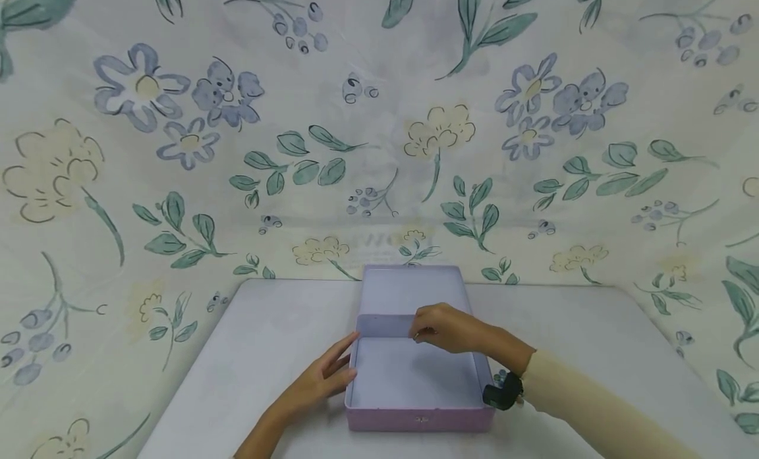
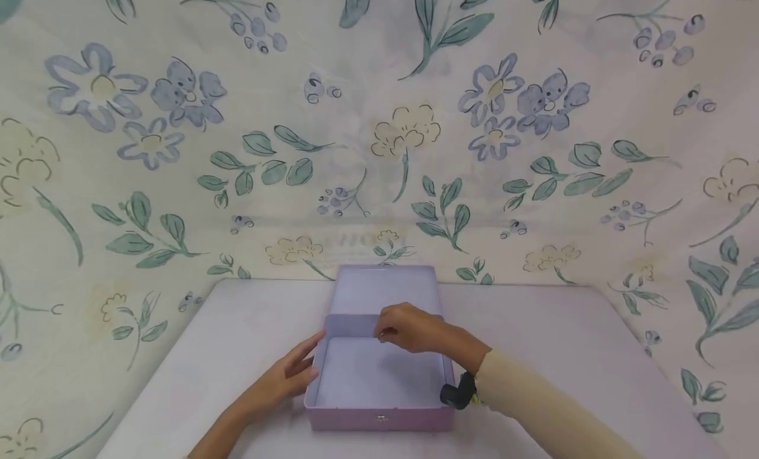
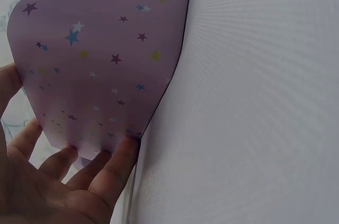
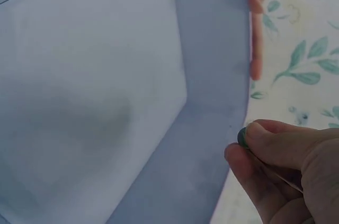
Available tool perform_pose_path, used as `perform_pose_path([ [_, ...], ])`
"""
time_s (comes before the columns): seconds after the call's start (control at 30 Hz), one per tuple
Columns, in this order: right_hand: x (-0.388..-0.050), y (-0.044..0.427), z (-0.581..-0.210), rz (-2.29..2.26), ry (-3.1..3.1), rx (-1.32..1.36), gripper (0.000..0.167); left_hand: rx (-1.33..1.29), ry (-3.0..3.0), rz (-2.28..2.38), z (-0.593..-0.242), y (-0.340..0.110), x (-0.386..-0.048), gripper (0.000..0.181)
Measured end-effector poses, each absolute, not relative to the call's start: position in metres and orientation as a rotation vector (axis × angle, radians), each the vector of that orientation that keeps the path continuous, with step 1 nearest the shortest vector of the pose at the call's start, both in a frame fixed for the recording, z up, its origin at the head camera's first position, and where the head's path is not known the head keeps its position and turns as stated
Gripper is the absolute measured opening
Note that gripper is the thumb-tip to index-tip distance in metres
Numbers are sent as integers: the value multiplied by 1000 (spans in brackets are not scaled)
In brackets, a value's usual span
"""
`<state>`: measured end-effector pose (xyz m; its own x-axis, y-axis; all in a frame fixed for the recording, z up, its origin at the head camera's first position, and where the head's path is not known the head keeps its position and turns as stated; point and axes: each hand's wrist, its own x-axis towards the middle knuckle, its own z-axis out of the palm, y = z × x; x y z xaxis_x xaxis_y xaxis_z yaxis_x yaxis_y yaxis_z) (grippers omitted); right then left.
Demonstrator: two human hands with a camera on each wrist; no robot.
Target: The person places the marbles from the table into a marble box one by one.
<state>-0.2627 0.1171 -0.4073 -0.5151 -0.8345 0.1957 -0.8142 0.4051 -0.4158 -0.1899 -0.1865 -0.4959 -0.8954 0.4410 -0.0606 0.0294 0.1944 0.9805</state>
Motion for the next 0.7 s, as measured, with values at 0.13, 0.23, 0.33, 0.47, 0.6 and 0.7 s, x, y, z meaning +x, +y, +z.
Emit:
perform_pose_path([
  [0.13,-266,104,-414,-679,2556,-1514,13,428,2148,1746,-495,-187,-190,69],
  [0.23,-268,95,-418,-638,2552,-1455,13,422,2129,1751,-495,-187,-189,68],
  [0.33,-270,87,-423,-601,2553,-1421,14,415,2105,1761,-496,-187,-189,68],
  [0.47,-273,80,-431,-581,2551,-1405,13,397,2107,1756,-496,-186,-189,67],
  [0.6,-276,77,-440,-566,2560,-1413,12,389,2120,1751,-496,-186,-189,67],
  [0.7,-277,76,-448,-549,2579,-1416,11,392,2117,1756,-496,-187,-189,67],
])
